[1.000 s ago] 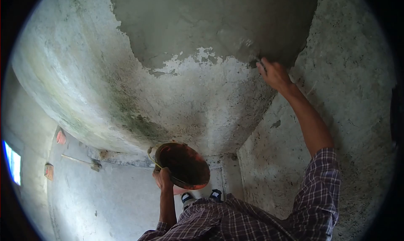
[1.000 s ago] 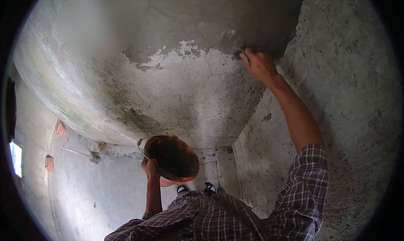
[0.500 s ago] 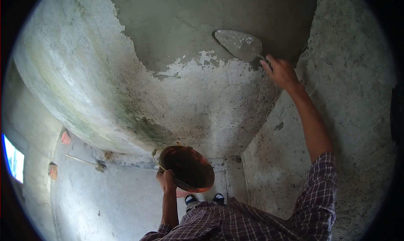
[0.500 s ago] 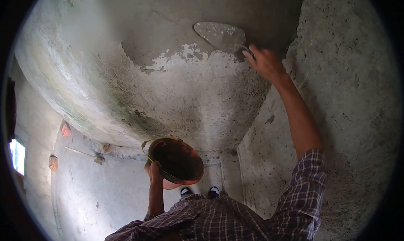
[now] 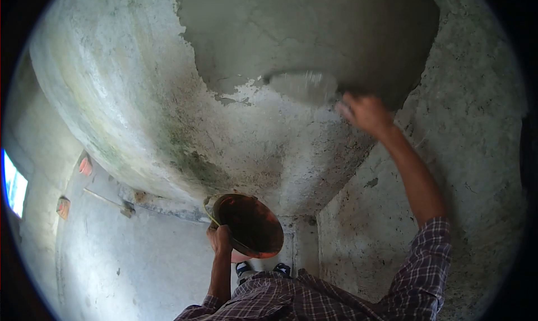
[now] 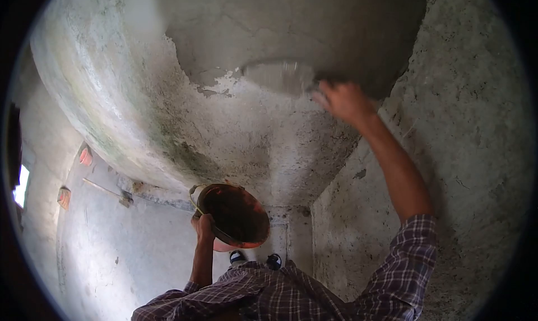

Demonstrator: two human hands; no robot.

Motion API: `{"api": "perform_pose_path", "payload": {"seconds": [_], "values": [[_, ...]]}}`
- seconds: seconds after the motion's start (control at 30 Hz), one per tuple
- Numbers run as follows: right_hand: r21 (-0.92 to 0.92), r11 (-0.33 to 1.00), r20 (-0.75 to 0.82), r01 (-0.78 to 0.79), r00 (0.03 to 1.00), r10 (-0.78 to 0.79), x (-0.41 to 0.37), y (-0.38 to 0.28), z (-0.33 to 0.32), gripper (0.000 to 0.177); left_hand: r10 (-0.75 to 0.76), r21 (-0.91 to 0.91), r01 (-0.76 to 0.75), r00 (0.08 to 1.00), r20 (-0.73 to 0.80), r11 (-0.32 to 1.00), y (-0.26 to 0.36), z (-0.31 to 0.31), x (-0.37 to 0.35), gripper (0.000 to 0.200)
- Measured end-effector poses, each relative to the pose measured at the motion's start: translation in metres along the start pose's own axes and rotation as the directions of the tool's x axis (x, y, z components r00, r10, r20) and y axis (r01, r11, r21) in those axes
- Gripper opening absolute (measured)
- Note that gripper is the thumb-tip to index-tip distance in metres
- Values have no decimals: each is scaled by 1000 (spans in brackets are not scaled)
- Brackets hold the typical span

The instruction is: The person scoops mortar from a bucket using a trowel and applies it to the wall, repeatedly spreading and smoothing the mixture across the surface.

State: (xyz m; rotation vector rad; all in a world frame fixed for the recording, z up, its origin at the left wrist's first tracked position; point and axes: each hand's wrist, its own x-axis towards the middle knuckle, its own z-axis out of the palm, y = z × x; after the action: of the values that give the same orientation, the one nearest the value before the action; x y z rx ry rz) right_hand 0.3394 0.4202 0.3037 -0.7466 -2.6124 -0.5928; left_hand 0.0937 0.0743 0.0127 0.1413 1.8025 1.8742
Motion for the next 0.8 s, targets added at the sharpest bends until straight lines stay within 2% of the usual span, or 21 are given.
{"api": "perform_pose_path", "payload": {"seconds": [0.03, 0.1, 0.17, 0.23, 0.27, 0.33, 0.4, 0.47, 0.53, 0.6, 0.73, 0.8], "values": [[45, 997, -22, -66, 998, 67, 14, 1, -16, 36, -1, 4, 1, 1000, -6, 1000, -4, -2, 2, 41], [9, 996, -49, -94, 994, 94, 38, 4, -38, 36, -25, 299, 49, 996, -85, 953, -13, -2, 8, 41], [-28, 993, -76, -119, 990, 116, 46, 5, -37, 35, -29, 302, 58, 995, -99, 952, -26, -3, 12, 42], [28, 998, 48, -55, 997, 54, 43, 1, -15, 35, -24, 310, 57, 994, -109, 949, -22, -3, 17, 43], [24, 999, 50, -46, 998, 45, 40, 0, -2, 35, -39, 308, 70, 994, -105, 949, -17, 1, 13, 43], [9, 998, 210, 67, 975, -68, 19, -14, 23, 35, -65, 324, 96, 992, -106, 941, -19, -9, 3, 42], [-6, 998, 173, 64, 983, -62, 5, -25, 18, 35, -69, 338, 103, 992, -110, 935, -21, -8, 9, 41], [-36, 996, 122, 79, 990, -74, 19, -23, 2, 35, -46, 269, 71, 994, -100, 961, -21, -4, 9, 40], [8, 1000, -38, -30, 999, 30, 33, -20, -35, 31, -28, 223, 50, 994, -101, 974, -17, -8, 7, 39], [28, 991, -57, -130, 990, 131, 59, -18, -74, 30, -76, 341, 113, 990, -120, 933, -18, -9, 4, 42], [-115, 993, -36, -19, 999, 15, 94, -12, -81, 34, -45, 434, 111, 986, -160, 894, -21, -4, 5, 45], [-84, 996, -9, -31, 1000, 30, 93, -24, -64, 34, -52, 496, 138, 982, -183, 858, -16, -2, 0, 48]]}}
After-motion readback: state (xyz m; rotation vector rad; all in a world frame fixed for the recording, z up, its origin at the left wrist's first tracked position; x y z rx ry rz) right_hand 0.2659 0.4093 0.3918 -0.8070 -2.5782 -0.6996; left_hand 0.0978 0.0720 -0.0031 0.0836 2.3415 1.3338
